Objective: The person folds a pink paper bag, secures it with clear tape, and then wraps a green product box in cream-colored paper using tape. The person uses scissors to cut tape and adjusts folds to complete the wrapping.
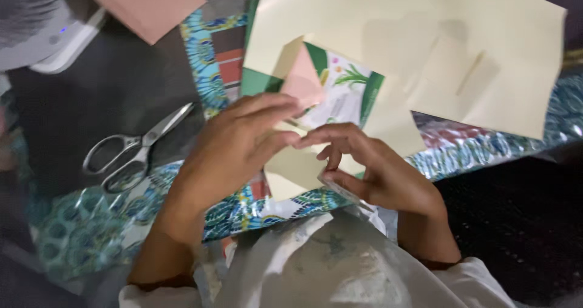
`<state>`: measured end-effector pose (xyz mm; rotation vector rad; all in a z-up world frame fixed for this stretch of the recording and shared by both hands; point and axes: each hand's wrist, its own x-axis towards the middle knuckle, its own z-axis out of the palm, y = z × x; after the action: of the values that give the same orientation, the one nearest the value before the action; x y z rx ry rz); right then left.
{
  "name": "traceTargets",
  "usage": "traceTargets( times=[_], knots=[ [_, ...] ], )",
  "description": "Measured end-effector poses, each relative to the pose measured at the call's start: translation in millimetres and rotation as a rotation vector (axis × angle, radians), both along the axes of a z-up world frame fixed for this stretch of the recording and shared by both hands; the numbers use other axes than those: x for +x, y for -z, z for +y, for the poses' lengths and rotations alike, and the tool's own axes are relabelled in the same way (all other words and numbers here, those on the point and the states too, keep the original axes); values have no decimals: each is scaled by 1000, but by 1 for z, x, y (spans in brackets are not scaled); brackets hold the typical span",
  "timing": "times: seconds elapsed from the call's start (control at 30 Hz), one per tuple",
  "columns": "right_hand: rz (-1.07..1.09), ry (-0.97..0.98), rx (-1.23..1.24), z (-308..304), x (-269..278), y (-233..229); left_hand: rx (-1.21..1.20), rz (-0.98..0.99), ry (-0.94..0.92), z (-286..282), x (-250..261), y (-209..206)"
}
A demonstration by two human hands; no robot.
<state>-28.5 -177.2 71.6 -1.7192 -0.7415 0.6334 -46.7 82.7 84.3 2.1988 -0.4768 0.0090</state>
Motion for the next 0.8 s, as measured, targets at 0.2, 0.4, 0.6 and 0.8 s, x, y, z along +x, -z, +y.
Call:
traceTargets(
  times=[0.2, 0.4, 0.6, 0.8],
  knots=[
    [6, 80, 78, -38, -13, 8, 42, 228, 171, -50, 29, -8],
    [249, 213, 49, -76, -27, 11, -44, 140, 210, -75, 31, -7],
    [415, 808, -26, -120, -32, 12, -224, 183, 25, -69, 50, 1],
    [196, 853, -368, -136, -4, 46, -109, 119, 33, -82, 66, 37]
  ],
)
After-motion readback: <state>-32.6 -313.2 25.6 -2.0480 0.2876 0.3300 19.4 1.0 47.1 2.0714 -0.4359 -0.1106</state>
